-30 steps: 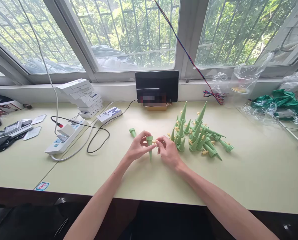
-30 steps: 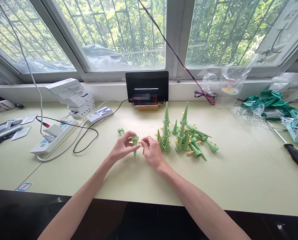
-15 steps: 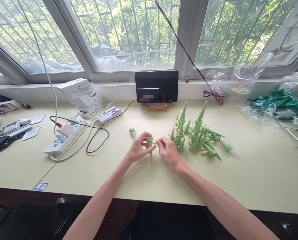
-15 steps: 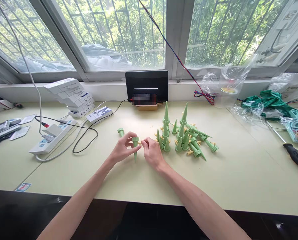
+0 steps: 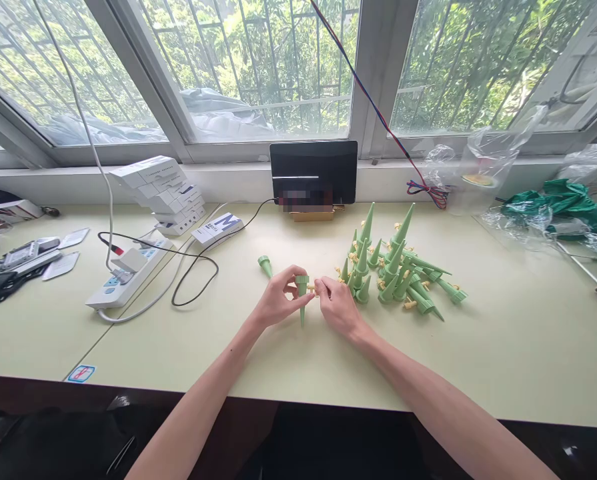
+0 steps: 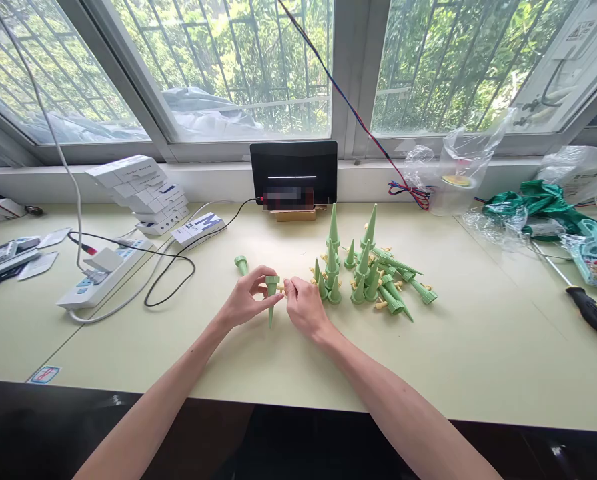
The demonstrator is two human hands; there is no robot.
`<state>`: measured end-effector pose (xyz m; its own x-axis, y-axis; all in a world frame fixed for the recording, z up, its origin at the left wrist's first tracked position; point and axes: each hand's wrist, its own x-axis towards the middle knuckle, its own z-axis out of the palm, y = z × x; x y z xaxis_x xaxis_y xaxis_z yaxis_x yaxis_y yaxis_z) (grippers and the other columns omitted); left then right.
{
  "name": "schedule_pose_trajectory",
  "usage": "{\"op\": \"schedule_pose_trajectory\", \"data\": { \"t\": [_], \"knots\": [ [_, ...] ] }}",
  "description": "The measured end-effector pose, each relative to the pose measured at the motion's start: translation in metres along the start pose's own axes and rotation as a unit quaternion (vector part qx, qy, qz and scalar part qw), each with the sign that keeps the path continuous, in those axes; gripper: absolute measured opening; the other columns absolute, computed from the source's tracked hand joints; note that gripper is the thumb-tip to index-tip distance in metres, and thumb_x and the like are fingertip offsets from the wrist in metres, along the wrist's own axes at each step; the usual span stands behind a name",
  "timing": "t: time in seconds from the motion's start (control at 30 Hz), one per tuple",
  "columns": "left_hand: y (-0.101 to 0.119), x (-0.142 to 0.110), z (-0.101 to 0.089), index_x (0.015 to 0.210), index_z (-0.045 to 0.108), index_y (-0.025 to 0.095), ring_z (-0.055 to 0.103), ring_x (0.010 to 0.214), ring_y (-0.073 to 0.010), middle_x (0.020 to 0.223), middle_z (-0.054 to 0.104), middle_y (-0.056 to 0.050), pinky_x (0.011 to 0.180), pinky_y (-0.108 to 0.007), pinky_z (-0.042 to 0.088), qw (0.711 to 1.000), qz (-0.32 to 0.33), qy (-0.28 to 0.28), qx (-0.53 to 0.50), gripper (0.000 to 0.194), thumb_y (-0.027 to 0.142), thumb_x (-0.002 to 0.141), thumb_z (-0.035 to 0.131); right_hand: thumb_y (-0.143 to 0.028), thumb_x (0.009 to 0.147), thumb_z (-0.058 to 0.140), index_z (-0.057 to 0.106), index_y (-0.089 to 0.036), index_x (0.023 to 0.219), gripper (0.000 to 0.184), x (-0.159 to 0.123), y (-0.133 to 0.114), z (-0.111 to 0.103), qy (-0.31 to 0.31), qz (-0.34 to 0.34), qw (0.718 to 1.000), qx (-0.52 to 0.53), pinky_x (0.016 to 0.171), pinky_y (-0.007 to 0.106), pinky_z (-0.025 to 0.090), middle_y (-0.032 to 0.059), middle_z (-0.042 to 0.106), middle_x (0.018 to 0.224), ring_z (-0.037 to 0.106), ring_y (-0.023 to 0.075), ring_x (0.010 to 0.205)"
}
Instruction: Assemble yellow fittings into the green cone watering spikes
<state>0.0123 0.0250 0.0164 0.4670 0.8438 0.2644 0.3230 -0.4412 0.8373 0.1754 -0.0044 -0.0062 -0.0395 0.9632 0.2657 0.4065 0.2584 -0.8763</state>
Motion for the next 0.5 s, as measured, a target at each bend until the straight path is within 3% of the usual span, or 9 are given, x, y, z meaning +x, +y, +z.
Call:
{"op": "schedule_pose_trajectory", "data": {
  "t": [0.5],
  "knots": [
    [-0.0015,0.0009,0.0016,0.101,0.052,0.020,0.061,0.068,-0.0107,0.092,0.057,-0.002,0.062,-0.026,0.055,0.999,-0.035,0.001,0.008,0.030,0.035,0.080,0.068,-0.037,0.098,0.037,0.029,-0.022,0.062,0.039,0.0015,0.0037,0.0022,0.011,0.008,1.000,0.009,0.052,0.028,0.025,-0.0046,0.033,0.055,0.030,0.0127,0.053]
  ]
}}
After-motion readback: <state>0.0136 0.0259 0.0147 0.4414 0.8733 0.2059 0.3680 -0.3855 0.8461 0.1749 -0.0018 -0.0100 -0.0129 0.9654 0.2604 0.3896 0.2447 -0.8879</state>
